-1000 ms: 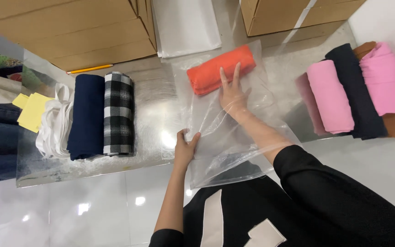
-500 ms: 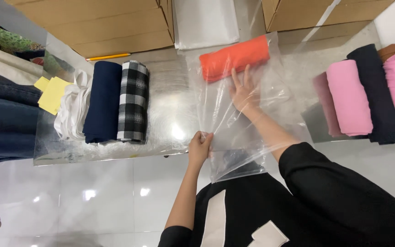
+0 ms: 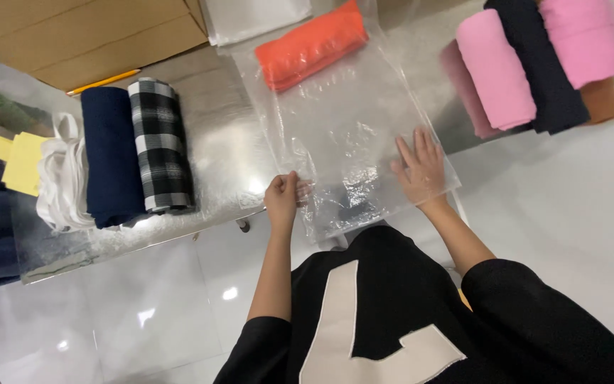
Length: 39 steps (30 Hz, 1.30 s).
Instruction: The person ties a white ribbon around a cardboard box, writes on a yellow sticky note attached to the box, and places the box on a stack. They then wrap a folded orange cloth in a clear plastic bag and place it on the table.
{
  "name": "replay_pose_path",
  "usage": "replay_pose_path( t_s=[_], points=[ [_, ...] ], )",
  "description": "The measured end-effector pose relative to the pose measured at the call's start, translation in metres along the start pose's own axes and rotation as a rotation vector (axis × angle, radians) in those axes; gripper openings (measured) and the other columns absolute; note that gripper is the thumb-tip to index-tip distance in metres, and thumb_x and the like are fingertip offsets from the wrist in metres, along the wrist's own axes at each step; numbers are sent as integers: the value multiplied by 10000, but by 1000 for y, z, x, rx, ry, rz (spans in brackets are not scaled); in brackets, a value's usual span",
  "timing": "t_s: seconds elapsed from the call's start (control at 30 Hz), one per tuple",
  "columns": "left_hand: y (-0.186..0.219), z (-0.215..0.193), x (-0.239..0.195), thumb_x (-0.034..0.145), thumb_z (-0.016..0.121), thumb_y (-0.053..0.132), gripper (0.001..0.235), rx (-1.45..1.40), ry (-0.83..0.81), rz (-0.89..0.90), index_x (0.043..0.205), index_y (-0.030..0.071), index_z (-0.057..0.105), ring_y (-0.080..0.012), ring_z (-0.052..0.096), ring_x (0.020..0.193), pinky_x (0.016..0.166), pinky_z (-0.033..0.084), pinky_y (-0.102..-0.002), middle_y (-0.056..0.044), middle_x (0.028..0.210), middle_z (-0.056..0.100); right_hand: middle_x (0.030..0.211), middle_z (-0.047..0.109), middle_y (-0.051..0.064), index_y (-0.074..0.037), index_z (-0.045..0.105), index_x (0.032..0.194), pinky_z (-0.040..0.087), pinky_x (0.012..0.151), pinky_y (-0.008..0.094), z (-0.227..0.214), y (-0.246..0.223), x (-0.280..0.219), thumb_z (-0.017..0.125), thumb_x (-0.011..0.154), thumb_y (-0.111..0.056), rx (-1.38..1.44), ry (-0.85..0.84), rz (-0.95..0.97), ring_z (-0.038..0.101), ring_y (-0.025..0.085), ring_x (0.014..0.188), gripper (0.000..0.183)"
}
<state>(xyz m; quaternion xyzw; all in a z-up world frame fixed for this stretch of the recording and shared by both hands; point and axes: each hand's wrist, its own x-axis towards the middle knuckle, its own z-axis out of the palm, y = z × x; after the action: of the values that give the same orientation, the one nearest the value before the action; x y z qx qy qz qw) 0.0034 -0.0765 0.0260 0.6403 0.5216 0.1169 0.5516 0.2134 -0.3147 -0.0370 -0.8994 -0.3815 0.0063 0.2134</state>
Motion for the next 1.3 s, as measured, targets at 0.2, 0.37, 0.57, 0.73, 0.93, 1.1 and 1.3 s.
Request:
replay_pose_path(
  t_s=[0.2, 0.37, 0.57, 0.73, 0.93, 1.1, 1.3],
  points=[
    [2, -4, 2, 1027, 717, 343, 283, -119, -4, -36, 977, 69, 768, -155, 652, 640, 558, 618, -295, -68, 711, 752, 1800, 66, 200, -334, 445, 1635, 113, 1293, 651, -27, 50, -33, 759, 894, -473, 329, -354, -2, 24, 526, 1601, 817],
    [-11, 4, 12, 1029, 704, 294, 253, -219, 11, -86, 972, 50, 745, -174, 751, 687, 553, 664, -298, -92, 827, 803, 1444, 613, 317, 62, 687, 1333, 391, 1189, 603, -170, -23, -2, 651, 1001, -247, 983, -638, 554, 554, 459, 1374, 455],
    [26, -38, 10, 964, 629, 191, 143, -419, 9, -197, 996, 55, 659, -222, 784, 677, 522, 597, -306, -120, 863, 806, 776, 711, 223, 9, 724, 986, 606, 816, 411, -133, 96, 34, 631, 1119, -326, 925, -443, 724, 723, 312, 777, 372],
    [35, -86, 38, 947, 627, 224, 578, -39, 51, -141, 1491, 197, 432, -149, 738, 799, 434, 532, -351, 14, 1052, 829, 1141, 771, 115, -79, 676, 1297, 557, 736, 282, -96, 55, 101, 583, 1146, -312, 797, -302, 582, 687, 155, 813, 292],
    [49, -57, 92, 1011, 690, 182, 502, 290, 158, 330, 1458, 12, 537, -443, 642, 1312, 1082, 545, -573, -253, 1406, 661, 1612, 513, 87, -218, 605, 1531, 336, 1236, 469, -26, 3, 203, 757, 1006, -328, 445, -42, 143, 434, 306, 1495, 558],
    [70, 15, 136, 998, 727, 219, 554, 412, 44, 644, 1492, 35, 554, -436, 475, 1495, 1216, 425, -561, -247, 1592, 509, 1706, 331, 282, -21, 553, 1573, 264, 1232, 681, -15, -76, 248, 748, 957, -140, 214, 26, -282, 262, 563, 1541, 657],
    [87, 49, 146, 1065, 647, 355, 738, 714, 14, 578, 1701, 207, 303, -345, 159, 1654, 1266, 240, -708, -96, 1803, 161, 1822, 63, 82, -235, 296, 1717, 136, 1251, 742, -5, -103, 218, 561, 1080, -343, 35, -316, -81, 59, 382, 1655, 698]
  ],
)
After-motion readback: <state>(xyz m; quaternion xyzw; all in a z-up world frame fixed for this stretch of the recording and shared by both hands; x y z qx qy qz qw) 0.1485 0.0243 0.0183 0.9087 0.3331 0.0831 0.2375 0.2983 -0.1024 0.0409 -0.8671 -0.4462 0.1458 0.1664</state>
